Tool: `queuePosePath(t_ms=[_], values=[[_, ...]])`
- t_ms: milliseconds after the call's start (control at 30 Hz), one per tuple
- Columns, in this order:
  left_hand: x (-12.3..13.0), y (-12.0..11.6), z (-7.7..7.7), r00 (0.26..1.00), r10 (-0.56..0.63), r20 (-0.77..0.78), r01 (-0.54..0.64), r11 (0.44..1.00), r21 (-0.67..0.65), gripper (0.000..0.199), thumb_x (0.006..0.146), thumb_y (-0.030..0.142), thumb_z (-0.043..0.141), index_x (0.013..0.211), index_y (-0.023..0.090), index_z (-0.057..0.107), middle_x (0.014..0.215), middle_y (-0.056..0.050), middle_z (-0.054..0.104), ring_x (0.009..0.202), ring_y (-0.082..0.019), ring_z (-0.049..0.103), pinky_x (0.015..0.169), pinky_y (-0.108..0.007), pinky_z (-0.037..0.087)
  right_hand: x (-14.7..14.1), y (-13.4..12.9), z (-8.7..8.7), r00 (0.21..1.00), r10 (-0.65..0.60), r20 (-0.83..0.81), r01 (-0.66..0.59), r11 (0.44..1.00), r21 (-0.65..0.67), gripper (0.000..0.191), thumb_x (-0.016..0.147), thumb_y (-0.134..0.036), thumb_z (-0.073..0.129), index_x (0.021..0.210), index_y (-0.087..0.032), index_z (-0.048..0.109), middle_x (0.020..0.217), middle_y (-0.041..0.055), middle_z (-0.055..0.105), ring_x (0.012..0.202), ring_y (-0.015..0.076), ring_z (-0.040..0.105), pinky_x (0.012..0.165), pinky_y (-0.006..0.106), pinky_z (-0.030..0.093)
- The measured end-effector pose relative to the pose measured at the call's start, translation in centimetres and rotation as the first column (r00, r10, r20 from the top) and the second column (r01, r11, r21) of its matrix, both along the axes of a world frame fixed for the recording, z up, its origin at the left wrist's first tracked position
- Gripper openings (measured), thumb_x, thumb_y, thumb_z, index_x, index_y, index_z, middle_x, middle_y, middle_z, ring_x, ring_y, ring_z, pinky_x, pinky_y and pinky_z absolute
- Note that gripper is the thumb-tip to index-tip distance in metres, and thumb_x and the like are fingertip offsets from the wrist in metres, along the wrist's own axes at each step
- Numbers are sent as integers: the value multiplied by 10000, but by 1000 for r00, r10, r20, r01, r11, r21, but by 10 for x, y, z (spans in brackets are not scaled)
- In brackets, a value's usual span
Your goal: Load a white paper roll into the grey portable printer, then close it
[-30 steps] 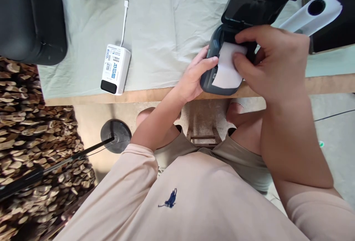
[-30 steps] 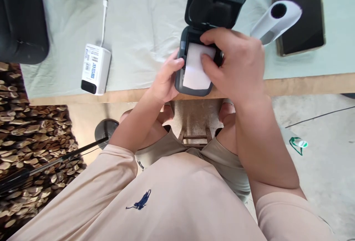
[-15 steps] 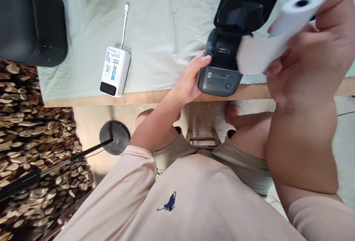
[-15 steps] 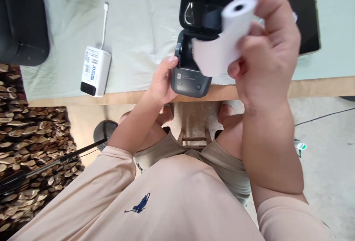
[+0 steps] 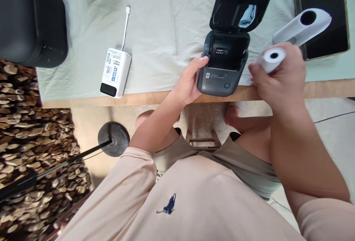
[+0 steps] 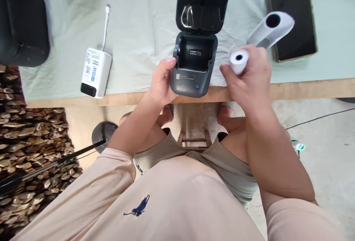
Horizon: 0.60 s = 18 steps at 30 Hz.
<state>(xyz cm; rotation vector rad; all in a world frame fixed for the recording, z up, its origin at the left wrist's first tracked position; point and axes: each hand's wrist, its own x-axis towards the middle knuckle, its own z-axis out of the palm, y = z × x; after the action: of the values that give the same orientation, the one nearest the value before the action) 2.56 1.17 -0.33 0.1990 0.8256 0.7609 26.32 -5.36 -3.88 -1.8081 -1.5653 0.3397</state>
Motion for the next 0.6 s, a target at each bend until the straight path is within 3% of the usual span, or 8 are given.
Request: queuePosePath(t_ms=[67, 233, 367, 500, 600], values=[[1, 0, 1, 1000, -8, 3, 8, 1000, 15, 429, 1189, 362, 397, 1475, 219, 684, 1181, -45, 877, 1424, -301, 805, 1092, -428, 720, -1, -2, 5, 996, 4, 86, -4, 1000, 10, 405, 918, -621, 808, 1061, -249, 738, 1055, 89, 766, 1044, 309, 750, 924, 547, 628], [2, 0, 2, 996, -75, -55, 81, 989, 122, 422, 1184, 336, 351, 1172, 186, 745, 1048, -39, 866, 1442, -276, 793, 1131, -394, 700, -5, 2, 5, 995, -98, 32, 99, 995, -23, 559, 793, -677, 936, 1111, -245, 779, 1019, 63, 775, 827, 251, 703, 722, 437, 581], [0, -1, 2, 995, -104, 9, 99, 968, 232, 374, 1141, 292, 427, 978, 197, 750, 882, -41, 852, 1375, -268, 826, 1162, -379, 687, -3, 4, 1, 993, -105, 58, 103, 994, 25, 583, 796, -721, 941, 1103, -248, 792, 988, 60, 764, 864, 267, 696, 815, 496, 603], [-1, -1, 3, 995, -92, 34, 85, 979, 183, 394, 1163, 302, 392, 1174, 198, 772, 876, -28, 857, 1373, -284, 830, 1178, -462, 693, -3, 9, -2, 998, -60, 30, 58, 997, 48, 497, 847, -464, 910, 1261, -272, 715, 1162, 53, 774, 919, 237, 705, 864, 466, 611], [-1, 0, 3, 996, -90, 11, 87, 982, 165, 364, 1157, 329, 432, 1160, 194, 771, 912, -63, 874, 1381, -312, 819, 1186, -469, 689, -4, 12, -2, 998, -59, 16, 59, 997, -55, 660, 769, -315, 851, 1389, -306, 625, 1086, 7, 769, 791, 199, 663, 802, 437, 600]])
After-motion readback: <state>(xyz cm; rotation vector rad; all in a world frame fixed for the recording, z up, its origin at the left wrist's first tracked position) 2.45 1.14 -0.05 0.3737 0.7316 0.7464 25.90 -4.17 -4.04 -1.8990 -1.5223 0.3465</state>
